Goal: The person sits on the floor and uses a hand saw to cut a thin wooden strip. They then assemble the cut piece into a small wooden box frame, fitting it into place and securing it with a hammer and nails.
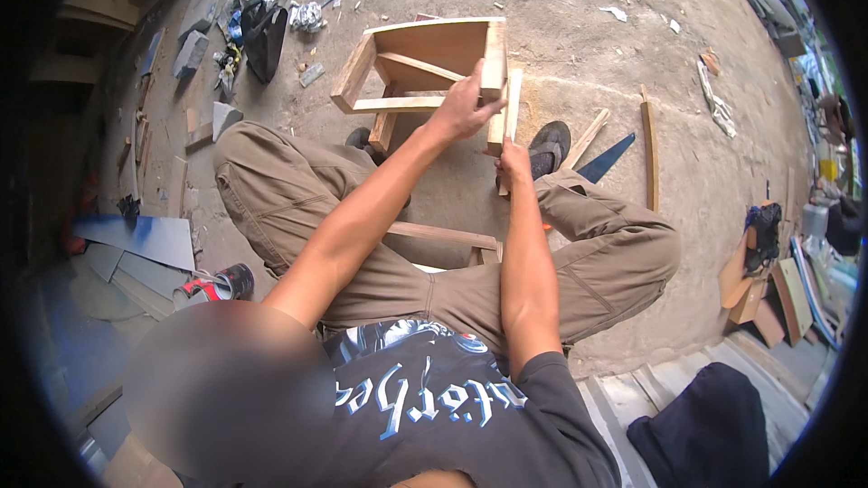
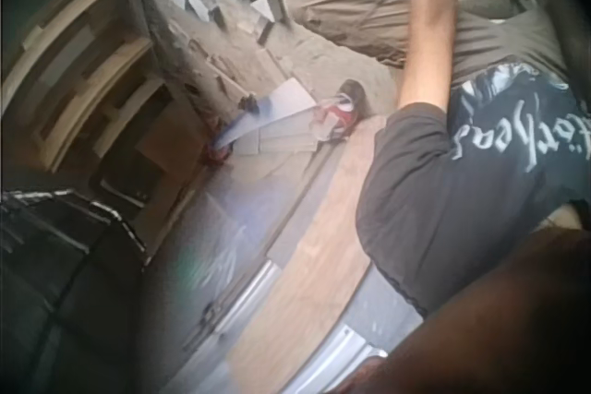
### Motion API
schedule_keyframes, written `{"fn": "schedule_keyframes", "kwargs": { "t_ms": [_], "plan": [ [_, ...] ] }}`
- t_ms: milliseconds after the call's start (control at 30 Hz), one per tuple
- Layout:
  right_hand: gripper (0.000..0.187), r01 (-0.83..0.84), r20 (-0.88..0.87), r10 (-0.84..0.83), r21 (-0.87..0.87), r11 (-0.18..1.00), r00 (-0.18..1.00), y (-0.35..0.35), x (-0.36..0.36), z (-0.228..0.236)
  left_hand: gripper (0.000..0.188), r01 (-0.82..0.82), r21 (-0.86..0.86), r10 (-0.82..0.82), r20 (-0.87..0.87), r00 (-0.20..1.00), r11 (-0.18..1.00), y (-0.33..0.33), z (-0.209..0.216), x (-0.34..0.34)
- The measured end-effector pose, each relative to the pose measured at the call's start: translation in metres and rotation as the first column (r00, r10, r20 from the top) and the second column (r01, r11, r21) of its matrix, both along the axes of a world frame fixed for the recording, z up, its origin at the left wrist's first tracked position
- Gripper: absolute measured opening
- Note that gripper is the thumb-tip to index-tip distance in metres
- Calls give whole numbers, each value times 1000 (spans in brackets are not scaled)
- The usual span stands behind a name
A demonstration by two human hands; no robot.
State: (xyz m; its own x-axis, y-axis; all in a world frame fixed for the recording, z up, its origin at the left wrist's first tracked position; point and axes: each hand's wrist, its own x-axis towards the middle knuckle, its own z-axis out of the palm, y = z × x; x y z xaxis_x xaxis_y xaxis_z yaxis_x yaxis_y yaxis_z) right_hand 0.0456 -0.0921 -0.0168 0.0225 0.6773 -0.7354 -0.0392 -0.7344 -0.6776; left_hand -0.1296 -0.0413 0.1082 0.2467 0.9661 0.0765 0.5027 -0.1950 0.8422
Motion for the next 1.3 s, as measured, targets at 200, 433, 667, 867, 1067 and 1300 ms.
{"fn": "schedule_keyframes", "kwargs": {
  "t_ms": [200,433,667,867,1067,1300],
  "plan": [
    [56,-415,779,178,113,903,601,-19,23,1,88,64,201,42,-483,875,978,-22,-55,45],
    [39,-385,815,-5,280,880,579,-56,17,43,85,92,-128,-134,-382,914,987,30,-29,48],
    [29,-650,873,93,282,706,479,-54,-9,76,71,209,-32,-177,-660,730,977,-7,-42,18],
    [27,-816,892,149,308,489,426,-56,-45,7,74,80,42,-30,-679,733,996,-53,-51,-6],
    [43,-816,873,82,411,406,480,-49,-68,-29,80,47,86,21,-649,760,995,-70,-55,-3],
    [42,-873,892,330,128,470,309,-23,-87,-38,81,5,24,9,-547,837,1000,-65,-55,-10]
  ]
}}
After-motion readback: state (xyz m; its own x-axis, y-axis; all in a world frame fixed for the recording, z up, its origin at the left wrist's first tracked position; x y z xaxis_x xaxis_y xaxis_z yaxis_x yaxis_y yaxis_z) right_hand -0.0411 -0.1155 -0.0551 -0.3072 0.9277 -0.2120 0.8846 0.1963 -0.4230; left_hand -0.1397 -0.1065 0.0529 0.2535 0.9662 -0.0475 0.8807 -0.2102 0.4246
